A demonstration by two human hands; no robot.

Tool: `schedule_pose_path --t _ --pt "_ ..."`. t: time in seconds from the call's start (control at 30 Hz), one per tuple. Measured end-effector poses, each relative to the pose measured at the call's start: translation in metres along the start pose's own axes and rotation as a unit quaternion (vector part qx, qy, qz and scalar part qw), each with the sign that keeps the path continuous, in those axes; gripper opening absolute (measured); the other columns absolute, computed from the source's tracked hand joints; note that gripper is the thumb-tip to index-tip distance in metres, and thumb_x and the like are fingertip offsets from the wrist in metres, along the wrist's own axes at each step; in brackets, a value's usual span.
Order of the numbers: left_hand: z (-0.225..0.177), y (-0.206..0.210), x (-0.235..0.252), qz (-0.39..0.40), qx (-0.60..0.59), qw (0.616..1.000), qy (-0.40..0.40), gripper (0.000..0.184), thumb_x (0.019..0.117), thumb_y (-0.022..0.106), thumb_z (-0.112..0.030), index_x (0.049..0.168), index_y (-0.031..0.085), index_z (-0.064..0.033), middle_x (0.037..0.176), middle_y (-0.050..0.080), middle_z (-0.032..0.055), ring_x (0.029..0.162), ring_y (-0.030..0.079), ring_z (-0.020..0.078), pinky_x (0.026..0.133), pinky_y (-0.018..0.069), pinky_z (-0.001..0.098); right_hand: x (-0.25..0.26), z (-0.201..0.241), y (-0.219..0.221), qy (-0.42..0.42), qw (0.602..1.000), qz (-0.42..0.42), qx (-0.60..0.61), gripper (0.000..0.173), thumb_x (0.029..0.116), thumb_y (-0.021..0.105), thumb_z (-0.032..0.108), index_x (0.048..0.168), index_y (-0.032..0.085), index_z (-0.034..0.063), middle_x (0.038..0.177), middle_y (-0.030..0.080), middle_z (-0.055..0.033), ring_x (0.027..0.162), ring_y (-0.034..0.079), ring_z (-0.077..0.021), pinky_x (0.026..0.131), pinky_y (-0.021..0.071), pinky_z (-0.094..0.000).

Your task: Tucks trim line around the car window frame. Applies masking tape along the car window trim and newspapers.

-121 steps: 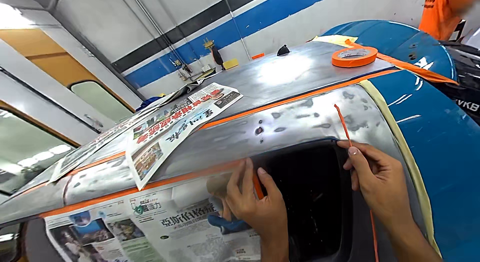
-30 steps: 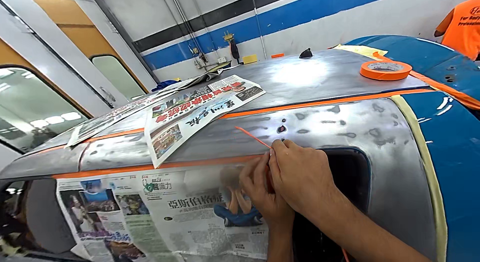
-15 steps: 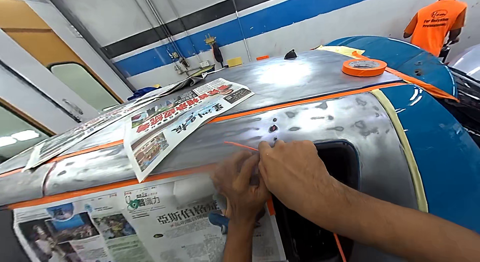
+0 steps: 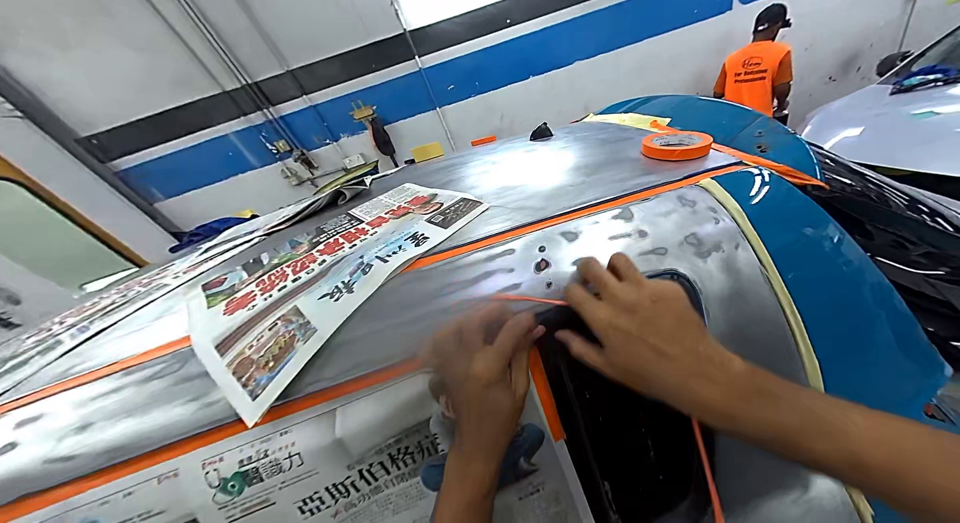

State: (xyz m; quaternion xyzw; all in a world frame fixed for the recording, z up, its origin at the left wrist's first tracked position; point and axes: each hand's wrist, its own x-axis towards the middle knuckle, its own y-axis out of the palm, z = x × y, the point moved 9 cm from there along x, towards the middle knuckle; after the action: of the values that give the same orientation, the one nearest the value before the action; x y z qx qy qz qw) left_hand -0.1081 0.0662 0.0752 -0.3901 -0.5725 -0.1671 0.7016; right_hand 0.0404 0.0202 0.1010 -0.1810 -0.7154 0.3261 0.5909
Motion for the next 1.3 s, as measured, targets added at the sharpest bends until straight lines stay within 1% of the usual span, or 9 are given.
schedule_pose_path --t 0.13,0.27,0.4,0.53,0.7,0.87,1.0,1.2,1.3 --pt "0.001 -0.001 0.001 -0.005 -0.010 1.000 0.005 0.018 0.1018 0.059 -0.042 0.098 0.073 -0.0306 0.109 0.061 -0.0033 0.111 0.049 0.0186 0.097 0.0285 0.0463 -0.020 -0.049 -0.016 0.028 0.995 -0.008 0.091 0.035 0.0906 0.070 0.045 0.119 0.070 0.0249 0.111 0.065 0.0026 0.092 0.065 -0.0159 0.065 0.0563 -0.0366" --pt "0.001 -0.001 0.001 -0.011 -0.022 1.000 0.005 0.019 0.1021 0.058 -0.040 0.097 0.074 -0.0297 0.108 0.064 -0.0045 0.111 0.050 0.0174 0.097 0.0279 0.0453 -0.026 -0.044 -0.030 0.071 0.983 -0.093 0.140 0.019 0.0905 0.070 0.037 0.104 0.077 0.0246 0.085 0.062 0.0080 0.071 0.059 -0.0058 0.058 0.0516 -0.0277" --pt "0.003 -0.002 -0.001 -0.019 -0.040 0.999 0.003 0.021 0.1020 0.058 -0.038 0.097 0.075 -0.0272 0.105 0.067 -0.0034 0.113 0.051 0.0183 0.098 0.0278 0.0454 -0.007 -0.002 0.007 -0.002 0.980 -0.079 0.183 0.031 0.0944 0.067 0.028 0.125 0.075 0.0294 0.079 0.058 0.0060 0.060 0.054 -0.0054 0.050 0.0465 -0.0260" --pt "0.007 -0.005 -0.003 -0.039 -0.057 0.998 -0.004 0.020 0.1000 0.061 -0.036 0.092 0.077 -0.0281 0.103 0.066 -0.0035 0.111 0.050 0.0177 0.096 0.0284 0.0432 -0.009 0.002 0.022 -0.056 0.984 -0.065 0.155 0.033 0.0961 0.064 0.028 0.128 0.073 0.0349 0.083 0.060 0.0068 0.064 0.055 -0.0044 0.050 0.0443 -0.0246" --pt "0.006 -0.006 -0.004 -0.048 -0.047 0.998 -0.007 0.019 0.1005 0.060 -0.034 0.092 0.076 -0.0299 0.102 0.068 -0.0055 0.109 0.051 0.0164 0.094 0.0296 0.0416 0.001 0.020 0.009 -0.077 0.996 -0.028 0.036 0.022 0.0902 0.064 0.030 0.108 0.073 0.0224 0.085 0.059 0.0034 0.064 0.058 -0.0097 0.046 0.0429 -0.0259" --pt "0.004 -0.004 -0.004 -0.037 -0.011 0.999 0.005 0.017 0.1009 0.060 -0.036 0.095 0.076 -0.0297 0.105 0.064 0.0000 0.106 0.052 0.0205 0.093 0.0305 0.0442 0.007 0.004 0.001 -0.023 0.997 0.040 -0.057 0.032 0.0877 0.070 0.045 0.093 0.070 0.0136 0.076 0.062 -0.0028 0.057 0.061 -0.0209 0.043 0.0453 -0.0368" --pt "0.003 -0.002 -0.002 -0.028 -0.010 1.000 0.003 0.018 0.1010 0.060 -0.041 0.098 0.075 -0.0305 0.103 0.064 -0.0026 0.104 0.051 0.0192 0.091 0.0307 0.0445 -0.014 -0.039 -0.012 -0.030 0.998 0.052 -0.035 0.040 0.0872 0.064 0.062 0.101 0.073 0.0256 0.080 0.060 0.0083 0.062 0.058 -0.0081 0.047 0.0442 -0.0291" --pt "-0.008 0.001 -0.003 -0.004 -0.005 1.000 0.009 0.021 0.0968 0.060 -0.037 0.104 0.077 -0.0272 0.114 0.067 0.0011 0.112 0.051 0.0257 0.096 0.0294 0.0488 -0.021 -0.036 -0.006 -0.048 0.997 0.012 0.055 0.038 0.0878 0.070 0.056 0.108 0.074 0.0245 0.101 0.064 0.0044 0.081 0.063 -0.0095 0.059 0.0520 -0.0290" --pt "-0.037 0.015 -0.005 0.030 0.032 0.998 0.053 0.032 0.0948 0.058 -0.035 0.122 0.074 -0.0312 0.116 0.069 0.0031 0.114 0.055 0.0301 0.097 0.0343 0.0543 -0.021 -0.039 -0.004 -0.066 0.995 0.013 0.078 0.039 0.0854 0.073 0.054 0.112 0.075 0.0248 0.106 0.064 0.0035 0.086 0.063 -0.0094 0.062 0.0532 -0.0284"
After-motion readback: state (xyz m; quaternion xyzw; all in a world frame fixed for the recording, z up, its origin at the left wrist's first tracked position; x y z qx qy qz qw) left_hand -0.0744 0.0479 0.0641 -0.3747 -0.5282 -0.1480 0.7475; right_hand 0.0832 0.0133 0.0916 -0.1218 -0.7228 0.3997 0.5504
